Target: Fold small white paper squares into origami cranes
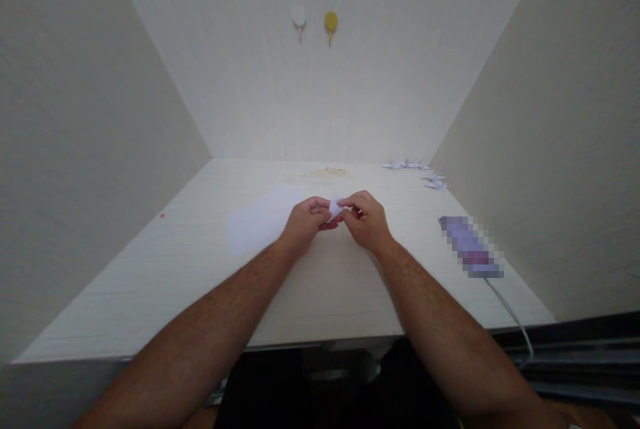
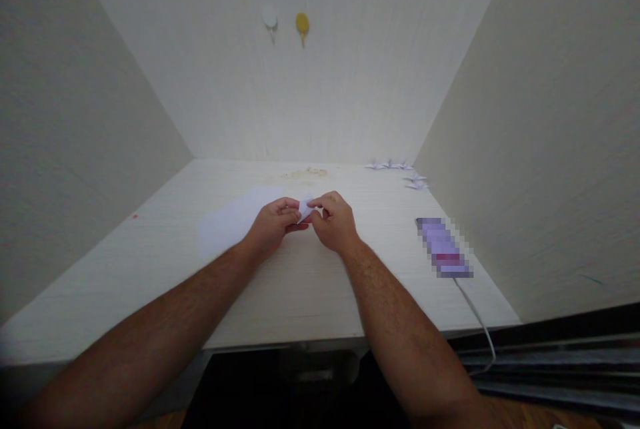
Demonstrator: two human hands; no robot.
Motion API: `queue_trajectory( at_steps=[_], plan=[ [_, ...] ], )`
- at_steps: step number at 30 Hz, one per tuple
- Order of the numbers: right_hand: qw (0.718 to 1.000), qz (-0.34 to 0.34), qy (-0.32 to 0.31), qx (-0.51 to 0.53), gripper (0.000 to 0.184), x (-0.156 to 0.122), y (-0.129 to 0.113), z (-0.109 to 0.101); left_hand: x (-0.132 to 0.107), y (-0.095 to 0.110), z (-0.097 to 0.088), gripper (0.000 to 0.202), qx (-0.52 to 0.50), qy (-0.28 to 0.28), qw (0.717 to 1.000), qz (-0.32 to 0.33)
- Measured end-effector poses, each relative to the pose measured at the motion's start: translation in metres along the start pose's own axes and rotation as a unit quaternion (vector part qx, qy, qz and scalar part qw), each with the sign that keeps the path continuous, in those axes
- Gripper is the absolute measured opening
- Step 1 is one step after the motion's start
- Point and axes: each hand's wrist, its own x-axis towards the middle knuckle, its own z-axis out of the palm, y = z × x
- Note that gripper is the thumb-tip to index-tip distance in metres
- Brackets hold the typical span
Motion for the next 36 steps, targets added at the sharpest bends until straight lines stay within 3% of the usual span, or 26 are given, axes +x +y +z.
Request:
queue_trajectory(
  at_steps=[3,10,17,22,28,33,36],
  plan=[
    [1.000,-0.015,-0.023,-0.006,0.007,-0.0002,-0.0031,0.0002,0.0000,0.0000,0.0004,0.023,-0.013,-0.011,1.000,-0.008],
    [0.997,-0.007,-0.072,-0.005,0.012,-0.0005,-0.0087,0.0015,-0.0028,0.0018,0.0057,0.025,0.029,0.014,0.999,-0.009],
    [0.998,0.002,-0.057,0.004,0.028,-0.0028,-0.0016,0.0038,-0.0006,0.0008,0.0057,0.027,-0.009,0.026,1.000,-0.012],
    [0.998,0.035,-0.052,-0.004,0.021,-0.0029,-0.0038,0.0058,0.0008,-0.0003,0.0044,0.026,-0.025,0.037,0.999,0.000],
    [0.994,0.058,-0.034,-0.085,0.017,-0.0037,-0.0018,0.0078,-0.0008,0.0011,0.0063,0.015,-0.054,0.026,0.998,-0.011],
    [0.998,0.021,-0.051,-0.024,0.024,-0.0057,-0.0001,0.0098,-0.0015,0.0024,0.0081,0.012,-0.078,0.017,0.997,-0.011],
    [0.998,0.018,-0.055,-0.007,0.017,-0.0057,-0.0008,0.0100,-0.0019,0.0031,0.0085,0.015,-0.088,0.007,0.996,-0.015]
  ],
)
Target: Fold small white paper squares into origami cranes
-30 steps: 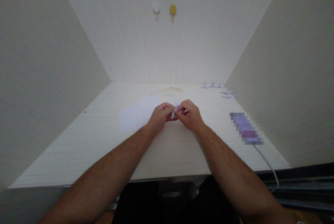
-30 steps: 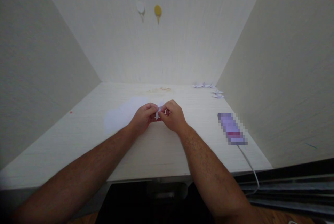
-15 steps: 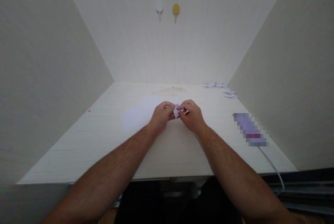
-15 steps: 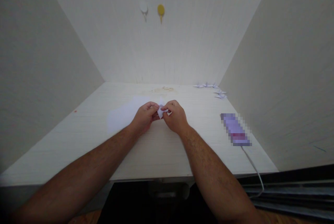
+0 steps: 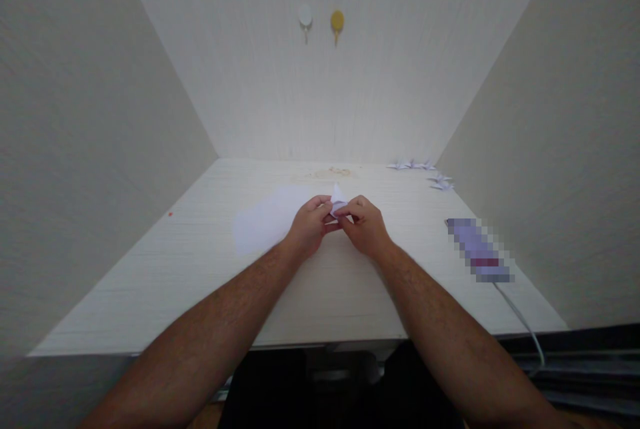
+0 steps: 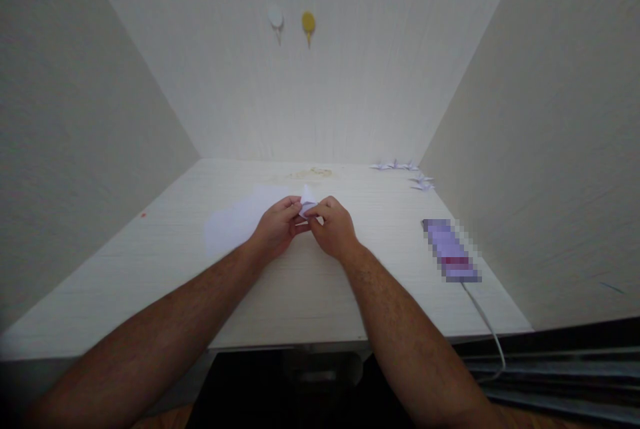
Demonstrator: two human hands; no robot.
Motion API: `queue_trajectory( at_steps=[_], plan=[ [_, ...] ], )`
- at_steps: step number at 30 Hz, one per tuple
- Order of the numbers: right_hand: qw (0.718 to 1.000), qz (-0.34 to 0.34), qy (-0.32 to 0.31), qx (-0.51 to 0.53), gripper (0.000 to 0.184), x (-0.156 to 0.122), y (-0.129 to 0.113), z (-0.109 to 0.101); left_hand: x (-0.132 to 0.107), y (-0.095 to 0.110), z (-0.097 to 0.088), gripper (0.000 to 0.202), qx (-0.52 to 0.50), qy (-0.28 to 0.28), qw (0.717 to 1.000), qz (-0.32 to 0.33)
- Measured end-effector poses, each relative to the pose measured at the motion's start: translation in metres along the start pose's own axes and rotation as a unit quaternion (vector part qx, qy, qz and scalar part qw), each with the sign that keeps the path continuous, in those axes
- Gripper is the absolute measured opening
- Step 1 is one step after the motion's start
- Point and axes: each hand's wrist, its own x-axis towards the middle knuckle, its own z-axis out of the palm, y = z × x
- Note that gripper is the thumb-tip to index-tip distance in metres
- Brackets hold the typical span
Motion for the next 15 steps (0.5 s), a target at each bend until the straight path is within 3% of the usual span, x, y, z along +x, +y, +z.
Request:
queue_trajectory(
  at_steps=[5,15],
  plan=[
    [0.999,0.029,-0.008,0.021,0.008,0.0016,0.0001,-0.0024,-0.0012,0.0016,0.0004,0.015,0.013,-0.010,1.000,-0.003],
    [0.993,0.095,-0.032,0.063,0.006,0.0022,0.0036,-0.0027,0.0003,0.0018,-0.0019,0.018,0.024,-0.008,1.000,-0.017]
  ],
)
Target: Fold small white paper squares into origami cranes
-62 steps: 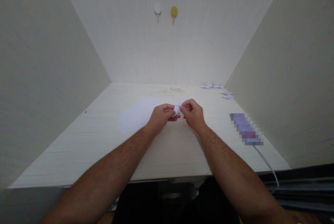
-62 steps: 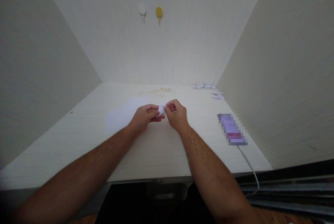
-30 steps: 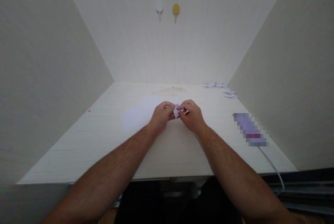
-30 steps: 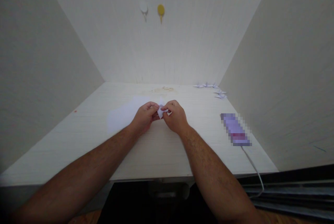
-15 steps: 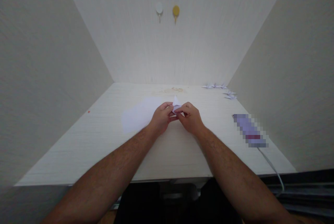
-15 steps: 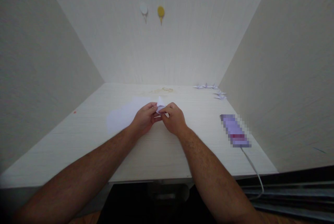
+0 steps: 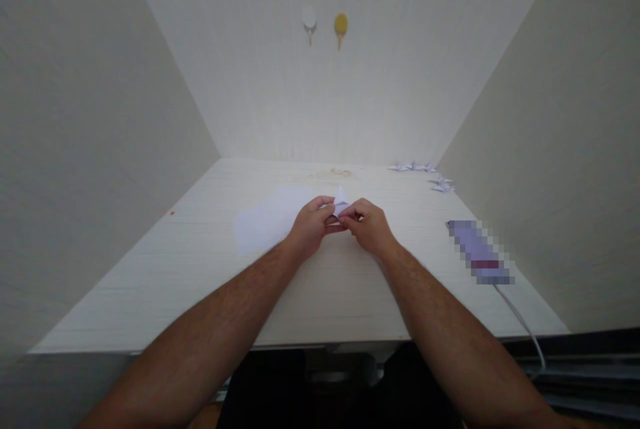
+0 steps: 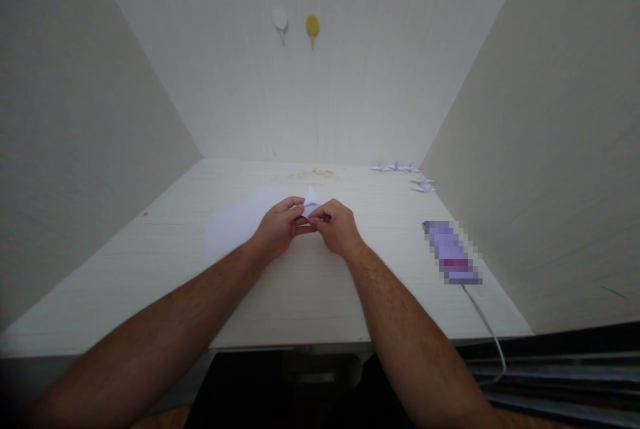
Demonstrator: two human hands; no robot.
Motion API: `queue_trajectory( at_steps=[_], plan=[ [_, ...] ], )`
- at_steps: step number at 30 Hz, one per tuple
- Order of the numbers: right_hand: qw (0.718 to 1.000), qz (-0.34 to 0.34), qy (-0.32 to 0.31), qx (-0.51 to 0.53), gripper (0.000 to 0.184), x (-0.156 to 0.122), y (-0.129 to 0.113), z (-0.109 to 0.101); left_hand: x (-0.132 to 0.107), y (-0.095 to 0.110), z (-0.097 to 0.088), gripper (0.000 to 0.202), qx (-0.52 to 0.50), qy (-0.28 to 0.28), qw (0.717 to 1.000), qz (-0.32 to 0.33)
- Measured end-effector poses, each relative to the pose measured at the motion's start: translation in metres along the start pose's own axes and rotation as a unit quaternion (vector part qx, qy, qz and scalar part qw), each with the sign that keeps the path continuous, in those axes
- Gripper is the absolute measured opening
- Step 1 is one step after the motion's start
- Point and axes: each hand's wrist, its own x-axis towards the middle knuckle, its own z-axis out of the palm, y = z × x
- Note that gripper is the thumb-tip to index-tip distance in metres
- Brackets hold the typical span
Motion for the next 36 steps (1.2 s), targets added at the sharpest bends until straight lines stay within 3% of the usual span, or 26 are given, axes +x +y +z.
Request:
queue_trajectory(
  at_steps=[4,8,16,22,26,32,36],
  plan=[
    [1.000,-0.014,-0.002,-0.023,0.007,0.000,-0.001,-0.001,0.000,-0.001,0.000,0.018,0.001,-0.004,1.000,0.007],
    [1.000,-0.001,-0.009,-0.004,0.006,0.001,0.001,-0.001,-0.001,-0.002,-0.002,0.033,0.025,-0.022,0.999,0.021],
    [0.999,0.031,-0.029,0.009,0.008,0.000,0.009,0.000,0.002,-0.002,-0.005,0.036,0.051,0.008,0.998,0.022],
    [0.997,-0.058,0.017,-0.056,0.011,0.001,0.005,-0.006,-0.001,0.003,0.000,0.050,0.034,0.022,0.999,0.016],
    [0.991,-0.082,0.004,-0.103,0.015,0.001,0.000,-0.010,-0.001,0.004,-0.001,0.061,0.026,-0.003,0.999,0.025],
    [0.987,-0.078,-0.017,-0.138,0.005,0.000,-0.003,-0.008,-0.001,0.000,-0.003,0.036,0.069,-0.018,0.996,0.051],
    [0.987,-0.044,-0.003,-0.152,0.006,0.001,-0.004,-0.005,-0.002,-0.002,-0.001,0.044,0.092,-0.050,0.992,0.072]
  ],
)
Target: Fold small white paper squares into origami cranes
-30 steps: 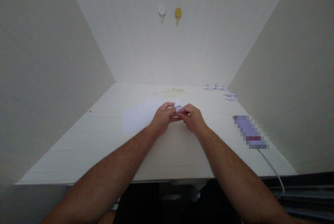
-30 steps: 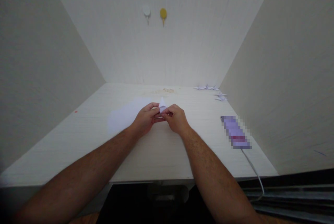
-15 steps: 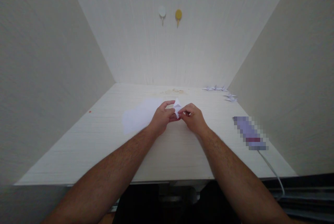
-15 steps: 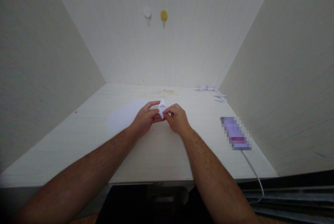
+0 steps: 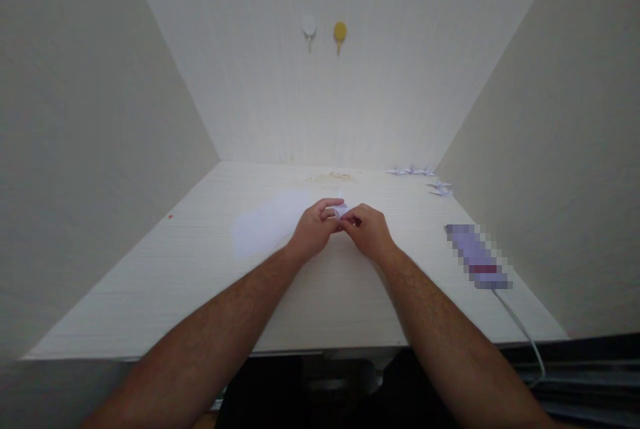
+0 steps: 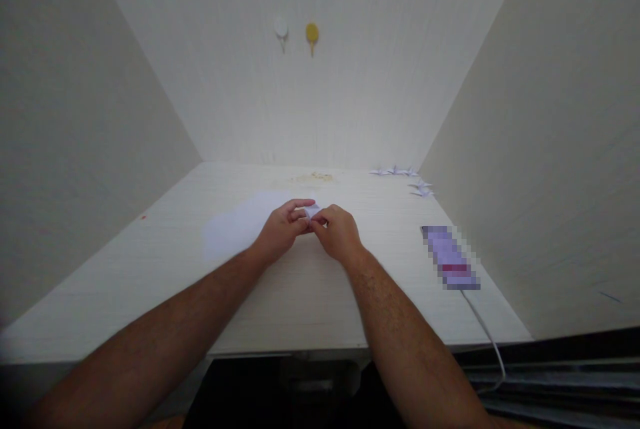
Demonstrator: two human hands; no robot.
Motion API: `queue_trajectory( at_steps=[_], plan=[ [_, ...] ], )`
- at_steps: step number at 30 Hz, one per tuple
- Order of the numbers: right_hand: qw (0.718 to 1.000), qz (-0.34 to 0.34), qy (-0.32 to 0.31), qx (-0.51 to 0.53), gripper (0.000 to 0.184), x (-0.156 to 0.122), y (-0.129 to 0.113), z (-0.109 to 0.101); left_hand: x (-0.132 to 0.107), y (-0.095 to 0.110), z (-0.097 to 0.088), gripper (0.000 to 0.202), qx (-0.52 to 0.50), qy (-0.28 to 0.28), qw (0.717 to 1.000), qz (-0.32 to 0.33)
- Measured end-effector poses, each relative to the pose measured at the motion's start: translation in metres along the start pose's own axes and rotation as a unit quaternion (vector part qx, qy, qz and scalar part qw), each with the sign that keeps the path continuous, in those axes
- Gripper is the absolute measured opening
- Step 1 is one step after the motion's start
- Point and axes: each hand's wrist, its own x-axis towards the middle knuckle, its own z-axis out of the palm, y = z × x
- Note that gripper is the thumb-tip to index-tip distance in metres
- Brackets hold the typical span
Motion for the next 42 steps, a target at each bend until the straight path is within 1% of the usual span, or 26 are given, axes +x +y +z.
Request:
queue_trajectory(
  at_steps=[3,6,8,11,12,14,18,21,24,26,28,32,35,39,42],
  plan=[
    [0.999,0.042,0.013,-0.007,0.006,0.000,-0.002,0.003,0.000,-0.001,0.003,0.057,-0.024,0.004,1.000,-0.004],
    [0.996,0.076,0.044,0.007,0.009,0.000,-0.005,0.005,0.002,-0.004,0.005,0.071,-0.044,0.018,0.999,-0.005],
    [0.993,0.093,0.062,0.036,0.011,0.001,-0.007,0.006,0.004,-0.007,0.004,0.068,-0.042,0.026,0.999,-0.001],
    [0.982,0.138,0.061,0.113,0.008,0.002,-0.010,0.006,0.005,-0.010,0.002,0.050,-0.027,0.036,0.999,0.007],
    [0.977,0.154,0.059,0.137,0.007,0.003,-0.010,0.005,0.005,-0.010,0.001,0.047,-0.023,0.040,0.999,0.007],
    [0.967,0.180,0.053,0.171,0.007,0.003,-0.011,0.004,0.005,-0.009,0.000,0.048,-0.015,0.050,0.999,0.006],
    [0.954,0.200,0.043,0.218,0.010,0.003,-0.013,0.004,0.004,-0.005,-0.001,0.047,0.009,0.074,0.997,0.011],
    [0.943,0.203,0.055,0.259,0.012,0.004,-0.013,0.006,0.004,-0.003,-0.001,0.046,0.027,0.095,0.995,0.020],
    [0.931,0.192,0.062,0.304,0.016,0.004,-0.011,0.008,0.004,-0.003,-0.001,0.043,0.043,0.099,0.994,0.028],
    [0.930,0.181,0.056,0.316,0.017,0.004,-0.010,0.009,0.004,-0.002,0.000,0.038,0.046,0.099,0.994,0.027],
    [0.935,0.170,0.048,0.306,0.017,0.004,-0.010,0.008,0.003,-0.002,0.001,0.039,0.040,0.097,0.994,0.025],
    [0.948,0.163,0.029,0.271,0.014,0.001,-0.011,0.007,0.003,-0.001,0.000,0.047,0.023,0.085,0.996,0.021],
    [0.953,0.161,0.018,0.255,0.013,0.000,-0.011,0.006,0.004,-0.003,-0.002,0.045,0.020,0.073,0.997,0.018],
    [0.957,0.136,-0.009,0.254,0.014,0.001,-0.008,0.003,0.005,-0.003,-0.006,0.045,0.019,0.052,0.998,0.011],
    [0.966,0.120,-0.023,0.229,0.014,0.001,-0.006,0.000,0.005,-0.002,-0.008,0.046,0.026,0.038,0.999,0.004]
  ],
)
